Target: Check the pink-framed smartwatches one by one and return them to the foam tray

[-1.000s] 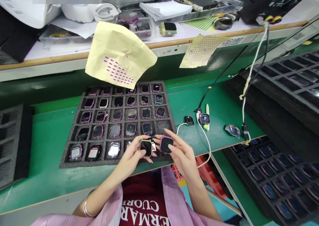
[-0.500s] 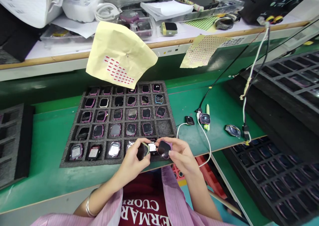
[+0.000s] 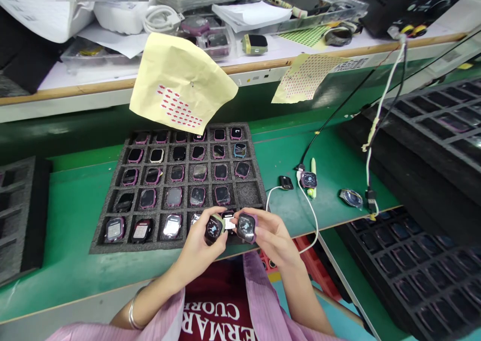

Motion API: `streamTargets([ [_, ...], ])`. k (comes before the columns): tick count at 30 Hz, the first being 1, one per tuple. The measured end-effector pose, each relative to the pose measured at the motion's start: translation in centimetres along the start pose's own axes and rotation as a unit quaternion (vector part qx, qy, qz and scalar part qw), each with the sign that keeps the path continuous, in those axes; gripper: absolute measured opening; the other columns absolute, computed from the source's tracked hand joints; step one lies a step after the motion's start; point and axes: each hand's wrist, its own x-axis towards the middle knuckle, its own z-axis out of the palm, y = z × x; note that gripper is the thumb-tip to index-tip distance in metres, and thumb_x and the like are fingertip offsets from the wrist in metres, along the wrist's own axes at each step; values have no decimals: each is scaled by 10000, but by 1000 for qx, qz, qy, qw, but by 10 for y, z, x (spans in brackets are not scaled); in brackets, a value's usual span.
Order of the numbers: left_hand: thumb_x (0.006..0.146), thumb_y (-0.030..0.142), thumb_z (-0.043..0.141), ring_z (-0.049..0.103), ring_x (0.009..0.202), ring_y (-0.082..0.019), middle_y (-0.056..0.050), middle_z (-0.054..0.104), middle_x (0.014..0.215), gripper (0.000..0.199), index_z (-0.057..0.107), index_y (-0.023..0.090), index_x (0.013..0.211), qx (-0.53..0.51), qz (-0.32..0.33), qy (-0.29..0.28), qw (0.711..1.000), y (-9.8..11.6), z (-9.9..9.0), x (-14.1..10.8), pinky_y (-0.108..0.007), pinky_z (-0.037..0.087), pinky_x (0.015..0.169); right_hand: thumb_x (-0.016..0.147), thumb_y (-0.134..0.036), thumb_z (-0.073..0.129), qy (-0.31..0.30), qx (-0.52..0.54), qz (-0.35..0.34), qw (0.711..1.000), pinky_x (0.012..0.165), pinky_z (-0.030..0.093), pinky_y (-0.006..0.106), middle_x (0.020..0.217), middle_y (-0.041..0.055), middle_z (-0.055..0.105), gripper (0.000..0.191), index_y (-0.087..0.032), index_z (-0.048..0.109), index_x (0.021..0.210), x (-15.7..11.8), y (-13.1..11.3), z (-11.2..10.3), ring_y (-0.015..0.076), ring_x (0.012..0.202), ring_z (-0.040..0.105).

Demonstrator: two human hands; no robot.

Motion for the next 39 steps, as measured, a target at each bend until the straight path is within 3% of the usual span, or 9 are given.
streamTargets([
  [5, 788, 121, 531, 544, 1030, -187, -38, 584, 1106, 368, 497, 204, 1145, 30, 6, -17, 999, 1, -1, 1, -290, 404, 917, 788, -258, 746, 15, -10, -6, 1000, 879, 524, 353, 1080, 101, 708, 315, -211, 710, 1098, 1, 0, 1, 257, 995, 664],
  [12, 803, 130, 538, 547, 898, -147, 0, 575, 994, 414, 472, 234, 1198, 11, 10, 2, 1000, 2, -1, -1, -256, 417, 854, 784, -298, 745, 5, -10, -7, 1000, 872, 534, 421, 1053, 106, 709, 321, -218, 711, 1093, 0, -3, -1, 282, 932, 683],
  [16, 786, 100, 529, 541, 933, -144, 4, 584, 1002, 379, 495, 226, 1141, 19, 11, 4, 1000, 2, -3, 0, -244, 401, 874, 792, -271, 732, 9, -12, -18, 1000, 850, 545, 399, 1022, 104, 718, 304, -207, 714, 1089, 1, -2, -2, 271, 905, 692],
  [21, 803, 129, 543, 534, 836, -127, 20, 572, 935, 410, 472, 241, 1191, 18, 17, 21, 999, 2, -4, 0, -230, 411, 816, 809, -280, 716, -19, 3, -15, 1000, 838, 549, 388, 1044, 109, 705, 316, -202, 701, 1114, 1, -3, -1, 271, 932, 681],
  [39, 818, 136, 537, 495, 753, -117, 34, 524, 859, 376, 461, 245, 1169, 1, 30, 40, 999, 2, -7, -1, -216, 399, 733, 788, -293, 738, -1, -25, -34, 999, 846, 540, 379, 1016, 98, 718, 305, -214, 718, 1082, 3, -6, 4, 277, 942, 682],
])
